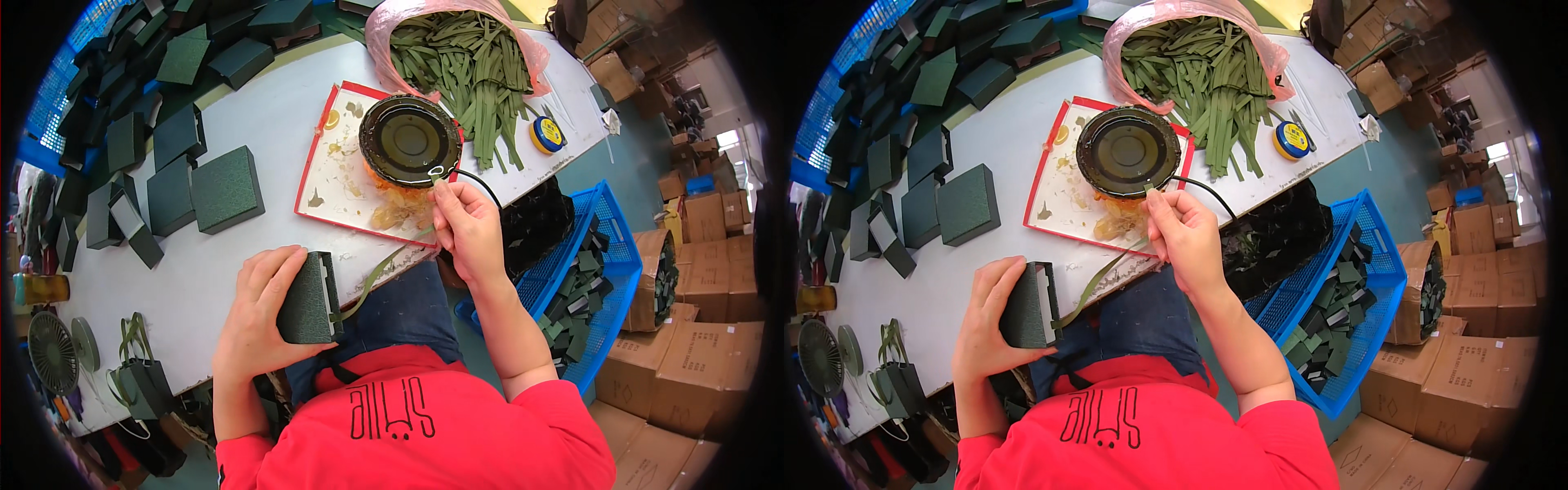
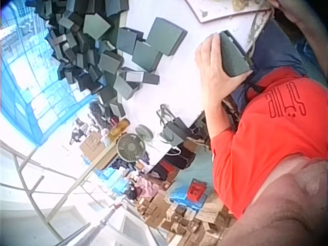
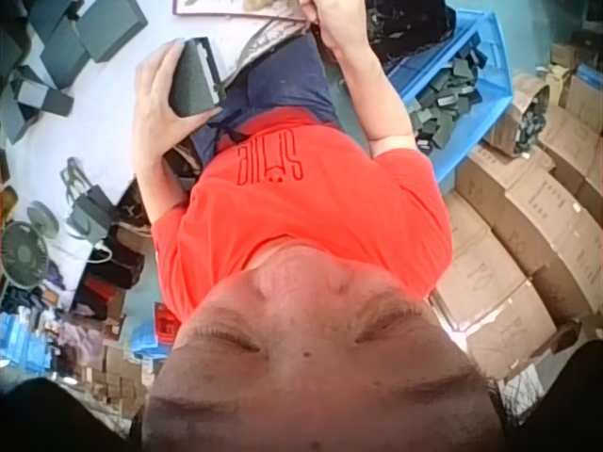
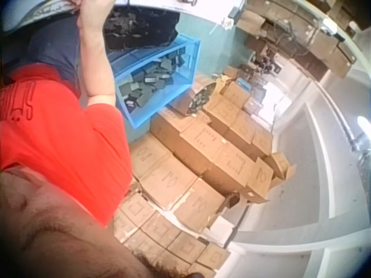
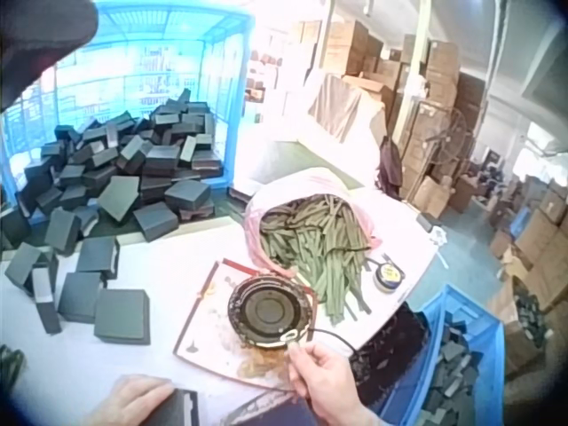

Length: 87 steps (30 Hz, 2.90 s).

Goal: The person assembles small green boxes by inserting green ribbons into slots on the sides. They repeatedly pick up a box, thread a ribbon through a slot, and place the finished unit on the table. The process is repeated for multiple boxes using ribbons from a nearby pile.

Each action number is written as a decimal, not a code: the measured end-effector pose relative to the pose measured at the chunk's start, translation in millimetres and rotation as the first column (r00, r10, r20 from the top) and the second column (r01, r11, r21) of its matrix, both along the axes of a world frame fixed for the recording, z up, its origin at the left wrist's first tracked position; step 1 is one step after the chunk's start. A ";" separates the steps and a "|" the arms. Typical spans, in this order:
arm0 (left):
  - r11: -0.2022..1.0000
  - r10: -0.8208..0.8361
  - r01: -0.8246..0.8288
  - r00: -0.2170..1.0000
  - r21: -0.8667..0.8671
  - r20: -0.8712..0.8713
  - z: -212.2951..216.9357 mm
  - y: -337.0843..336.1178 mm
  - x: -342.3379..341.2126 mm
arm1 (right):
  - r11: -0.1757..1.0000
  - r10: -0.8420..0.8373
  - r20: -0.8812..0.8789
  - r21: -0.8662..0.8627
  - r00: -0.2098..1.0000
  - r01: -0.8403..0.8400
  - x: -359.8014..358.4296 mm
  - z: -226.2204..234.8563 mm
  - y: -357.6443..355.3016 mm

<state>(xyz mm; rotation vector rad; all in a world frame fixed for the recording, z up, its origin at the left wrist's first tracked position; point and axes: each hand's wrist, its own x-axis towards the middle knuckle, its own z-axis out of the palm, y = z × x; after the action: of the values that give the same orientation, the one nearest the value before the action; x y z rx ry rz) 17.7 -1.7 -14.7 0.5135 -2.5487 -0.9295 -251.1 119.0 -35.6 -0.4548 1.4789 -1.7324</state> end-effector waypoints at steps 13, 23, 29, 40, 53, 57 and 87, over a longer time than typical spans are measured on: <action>1.000 0.010 -0.010 1.000 0.020 -0.003 0.0 -0.7 -0.2 | 0.998 -0.015 -0.014 -0.066 1.000 0.014 6.6 0.3 10.7; 0.974 -0.186 0.206 0.965 0.097 -0.185 4.3 -6.3 -9.5 | 0.786 0.613 0.114 0.013 0.782 -0.618 43.5 26.3 20.8; 0.965 -0.216 0.241 0.954 0.106 -0.209 2.7 -5.8 -11.8 | 0.759 0.642 0.101 0.049 0.760 -0.649 50.5 20.3 14.3; 0.962 -0.228 0.251 0.953 0.104 -0.198 8.1 -5.9 -11.2 | 0.745 0.646 0.117 0.120 0.754 -0.656 50.8 17.8 9.6; 0.957 -0.289 0.288 0.952 -0.023 -0.100 8.4 -6.4 -14.0 | 0.666 0.733 0.017 0.192 0.680 -0.721 43.0 3.2 5.1; 0.971 -0.224 0.234 0.962 0.052 -0.156 3.1 -6.8 -11.7 | 0.661 0.727 0.077 0.190 0.682 -0.726 33.6 16.2 7.9; 0.871 0.491 -0.464 0.821 -0.160 0.292 -6.4 -22.9 44.2 | 0.899 -0.244 -0.774 0.044 0.584 0.435 -86.9 -22.6 52.6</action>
<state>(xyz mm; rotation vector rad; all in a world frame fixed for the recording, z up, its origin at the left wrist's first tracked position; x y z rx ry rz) 61.9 -24.6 -21.1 1.3065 -2.5188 -0.5862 -337.9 171.6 -58.1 -0.8901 2.4940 -1.6943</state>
